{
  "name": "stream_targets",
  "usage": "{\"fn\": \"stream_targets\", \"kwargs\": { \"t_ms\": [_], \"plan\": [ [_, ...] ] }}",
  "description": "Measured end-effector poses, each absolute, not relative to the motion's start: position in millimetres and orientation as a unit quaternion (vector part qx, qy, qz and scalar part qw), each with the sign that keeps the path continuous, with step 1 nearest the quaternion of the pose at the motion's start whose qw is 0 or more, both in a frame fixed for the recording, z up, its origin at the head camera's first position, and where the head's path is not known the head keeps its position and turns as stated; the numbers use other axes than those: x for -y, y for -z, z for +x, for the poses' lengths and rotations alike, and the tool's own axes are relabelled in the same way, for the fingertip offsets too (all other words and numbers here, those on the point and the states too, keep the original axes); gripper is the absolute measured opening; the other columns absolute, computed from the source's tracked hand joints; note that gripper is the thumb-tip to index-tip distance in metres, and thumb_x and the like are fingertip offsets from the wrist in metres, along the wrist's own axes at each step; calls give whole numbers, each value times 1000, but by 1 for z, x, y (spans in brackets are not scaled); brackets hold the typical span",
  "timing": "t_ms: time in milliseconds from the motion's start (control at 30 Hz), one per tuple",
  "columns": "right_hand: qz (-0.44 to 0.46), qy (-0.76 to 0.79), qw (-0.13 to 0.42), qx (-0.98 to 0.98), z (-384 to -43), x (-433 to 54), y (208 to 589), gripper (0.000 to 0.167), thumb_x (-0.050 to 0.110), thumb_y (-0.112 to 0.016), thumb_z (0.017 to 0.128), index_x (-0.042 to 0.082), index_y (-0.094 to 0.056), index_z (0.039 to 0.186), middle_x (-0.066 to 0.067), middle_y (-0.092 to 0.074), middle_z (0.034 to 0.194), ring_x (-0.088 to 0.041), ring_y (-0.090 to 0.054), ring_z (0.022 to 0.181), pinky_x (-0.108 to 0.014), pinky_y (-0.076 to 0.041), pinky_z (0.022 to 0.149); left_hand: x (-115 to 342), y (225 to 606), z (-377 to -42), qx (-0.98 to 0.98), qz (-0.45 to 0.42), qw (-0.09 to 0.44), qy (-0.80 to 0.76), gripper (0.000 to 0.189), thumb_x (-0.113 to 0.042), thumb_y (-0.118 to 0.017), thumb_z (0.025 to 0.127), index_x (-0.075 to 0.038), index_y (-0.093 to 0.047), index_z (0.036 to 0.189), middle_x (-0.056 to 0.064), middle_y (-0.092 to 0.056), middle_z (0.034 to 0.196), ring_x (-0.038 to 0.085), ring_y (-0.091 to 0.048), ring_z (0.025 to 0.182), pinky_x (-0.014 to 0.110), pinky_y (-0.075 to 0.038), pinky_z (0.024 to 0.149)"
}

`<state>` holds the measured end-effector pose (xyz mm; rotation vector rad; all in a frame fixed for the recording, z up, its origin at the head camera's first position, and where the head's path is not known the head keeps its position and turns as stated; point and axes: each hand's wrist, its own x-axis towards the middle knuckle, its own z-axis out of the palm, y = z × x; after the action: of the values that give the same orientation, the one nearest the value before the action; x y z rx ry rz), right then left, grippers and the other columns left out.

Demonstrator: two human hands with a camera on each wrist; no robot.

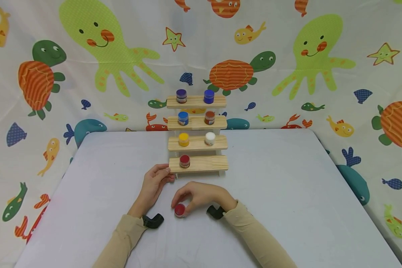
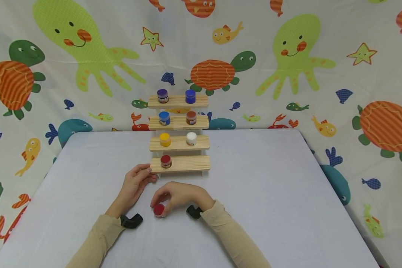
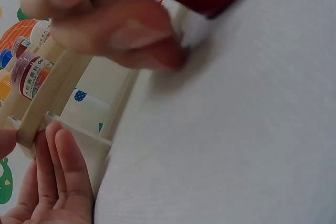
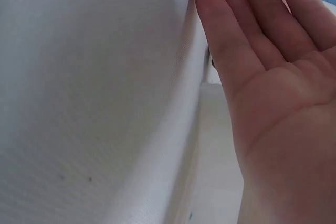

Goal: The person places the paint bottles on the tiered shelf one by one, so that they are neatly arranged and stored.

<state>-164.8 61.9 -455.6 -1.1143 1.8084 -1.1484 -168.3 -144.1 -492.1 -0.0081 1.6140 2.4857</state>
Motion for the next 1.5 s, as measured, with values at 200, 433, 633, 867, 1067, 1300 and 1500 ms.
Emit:
{"fn": "stream_targets", "kwargs": {
  "t_ms": [200, 433, 633, 867, 1067, 1300, 1500],
  "plan": [
    [-440, 427, 355, -706, -165, -61, 459, 37, -9, -79, 78, 3, -71, 112, 1, -71, 108, 2, -61, 104, -23, -46, 101, 144, 493, -168, -543, -3, 86, -835, 24, -4, -56, 101, 7, -49, 121, 7, -67, 92, 18, -66, 82, 27, -58, 76],
    [-442, 417, 347, -714, -165, -62, 458, 37, -7, -80, 78, 5, -71, 112, 5, -71, 106, 3, -60, 103, -21, -47, 99, 144, 493, -168, -539, -3, 86, -838, 21, -3, -55, 101, 6, -49, 119, 7, -68, 91, 17, -66, 82, 27, -58, 75],
    [-445, 416, 338, -717, -165, -62, 455, 37, -5, -80, 78, 5, -71, 112, 4, -71, 106, 3, -60, 102, -21, -47, 99, 145, 493, -169, -540, 3, 85, -837, 21, -3, -55, 101, 6, -50, 119, 7, -68, 92, 17, -66, 83, 27, -58, 76],
    [-444, 409, 316, -732, -166, -68, 448, 36, -2, -81, 79, 7, -71, 112, 6, -70, 105, 2, -61, 100, -21, -49, 95, 145, 493, -169, -539, 7, 84, -838, 20, -3, -55, 101, 5, -50, 118, 7, -68, 92, 18, -66, 83, 27, -58, 77],
    [-430, 419, 304, -740, -169, -77, 440, 35, -1, -79, 81, 9, -71, 113, 8, -69, 105, 0, -61, 100, -23, -50, 95, 145, 493, -169, -540, 5, 89, -837, 21, -4, -56, 101, 4, -50, 118, 7, -68, 92, 18, -66, 83, 27, -58, 77],
    [-416, 444, 273, -745, -175, -92, 430, 34, 1, -78, 83, 10, -70, 114, 6, -69, 106, -4, -63, 101, -29, -52, 96, 145, 492, -168, -544, 8, 91, -834, 26, -6, -57, 101, 7, -49, 121, 8, -67, 91, 17, -66, 83, 27, -58, 77],
    [-407, 457, 223, -759, -180, -108, 420, 33, 7, -79, 84, 11, -71, 115, 5, -70, 109, -8, -63, 103, -28, -51, 97, 145, 491, -168, -546, 4, 93, -833, 29, -7, -59, 100, 8, -48, 122, 8, -67, 92, 17, -66, 83, 27, -58, 77]
  ]
}}
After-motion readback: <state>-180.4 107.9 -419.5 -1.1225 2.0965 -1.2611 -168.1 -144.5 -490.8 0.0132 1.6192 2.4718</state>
